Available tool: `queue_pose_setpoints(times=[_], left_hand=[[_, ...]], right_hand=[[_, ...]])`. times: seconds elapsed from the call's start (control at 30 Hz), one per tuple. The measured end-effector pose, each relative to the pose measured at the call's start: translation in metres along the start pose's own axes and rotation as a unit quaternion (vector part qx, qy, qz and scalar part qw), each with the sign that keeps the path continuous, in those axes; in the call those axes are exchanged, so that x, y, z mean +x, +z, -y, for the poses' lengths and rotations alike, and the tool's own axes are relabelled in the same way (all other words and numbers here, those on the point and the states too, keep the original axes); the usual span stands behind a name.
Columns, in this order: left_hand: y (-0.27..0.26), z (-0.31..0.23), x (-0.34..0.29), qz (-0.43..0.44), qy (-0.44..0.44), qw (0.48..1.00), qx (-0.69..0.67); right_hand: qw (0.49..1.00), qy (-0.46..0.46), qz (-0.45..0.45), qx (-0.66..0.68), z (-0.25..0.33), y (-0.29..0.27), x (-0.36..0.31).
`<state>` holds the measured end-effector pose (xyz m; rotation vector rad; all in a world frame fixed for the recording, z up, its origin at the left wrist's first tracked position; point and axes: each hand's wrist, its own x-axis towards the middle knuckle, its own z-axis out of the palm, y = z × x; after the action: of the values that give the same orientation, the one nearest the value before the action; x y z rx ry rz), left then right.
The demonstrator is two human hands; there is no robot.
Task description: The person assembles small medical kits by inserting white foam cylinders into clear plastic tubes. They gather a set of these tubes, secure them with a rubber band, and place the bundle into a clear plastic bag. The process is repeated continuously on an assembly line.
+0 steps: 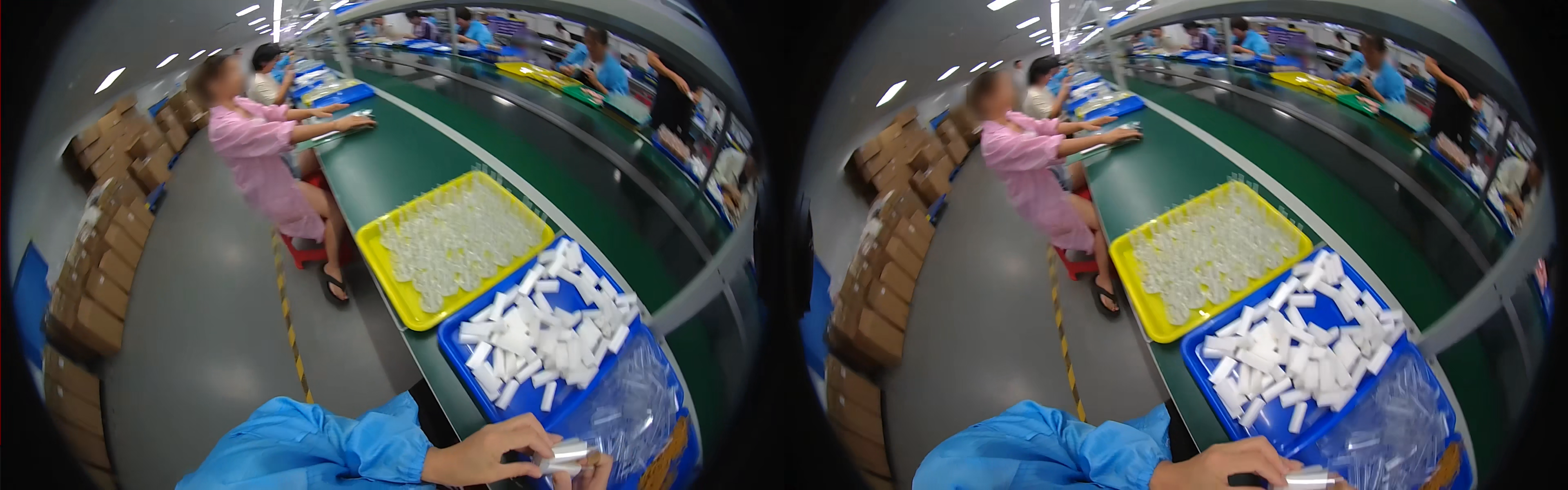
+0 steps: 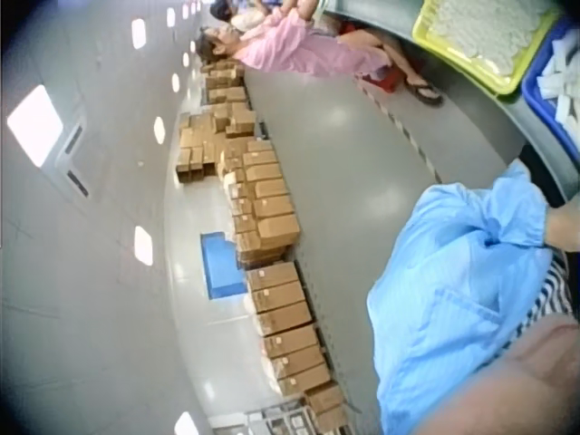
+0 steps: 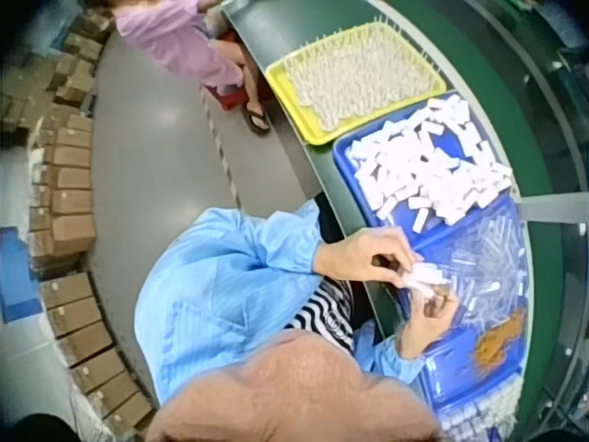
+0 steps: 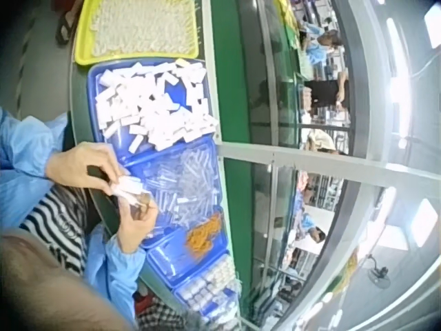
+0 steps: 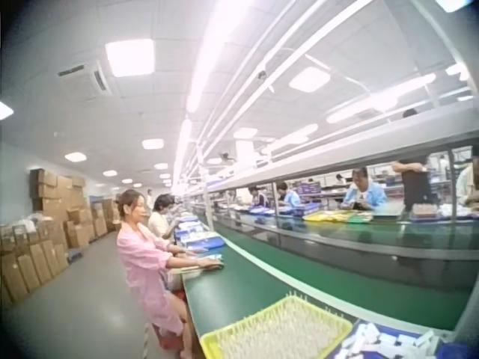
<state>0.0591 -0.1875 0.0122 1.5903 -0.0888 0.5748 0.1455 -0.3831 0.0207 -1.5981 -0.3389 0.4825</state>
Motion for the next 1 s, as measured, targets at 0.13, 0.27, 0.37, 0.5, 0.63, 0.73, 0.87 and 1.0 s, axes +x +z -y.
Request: queue_pose_setpoints(times=[0.13,0.27,0.37,0.5,0.63,0.73,0.87,1.0], left_hand=[[0.002,0.009,-0.010,0.025,-0.063,0.996,-0.054],[0.009,0.006,0.007,0.097,-0.155,0.982,-0.046],[0.007,0.015,0.017,0.164,-0.153,0.972,-0.065],[0.015,0.004,0.021,0.193,-0.214,0.940,-0.182],[0.027,0.009,0.027,0.240,-0.275,0.915,-0.174],[0.026,0.012,0.025,0.212,-0.250,0.931,-0.162],[0.010,0.012,0.019,0.117,-0.299,0.935,-0.151],[0.011,0.004,0.024,0.058,-0.381,0.898,-0.214]], right_hand=[[1.000,0.012,0.009,0.013,0.005,0.002,-0.001],[0.999,-0.001,-0.041,-0.020,0.001,-0.011,0.009],[0.975,-0.119,-0.049,-0.183,0.010,-0.013,0.006],[0.986,-0.110,-0.010,-0.129,0.008,-0.028,-0.014],[0.973,-0.135,0.002,-0.186,-0.004,-0.039,-0.021],[0.987,-0.118,0.008,-0.112,-0.004,-0.034,-0.020],[0.964,-0.162,-0.082,-0.196,0.005,-0.064,-0.009],[0.913,-0.112,-0.218,-0.327,0.002,-0.094,-0.023]])
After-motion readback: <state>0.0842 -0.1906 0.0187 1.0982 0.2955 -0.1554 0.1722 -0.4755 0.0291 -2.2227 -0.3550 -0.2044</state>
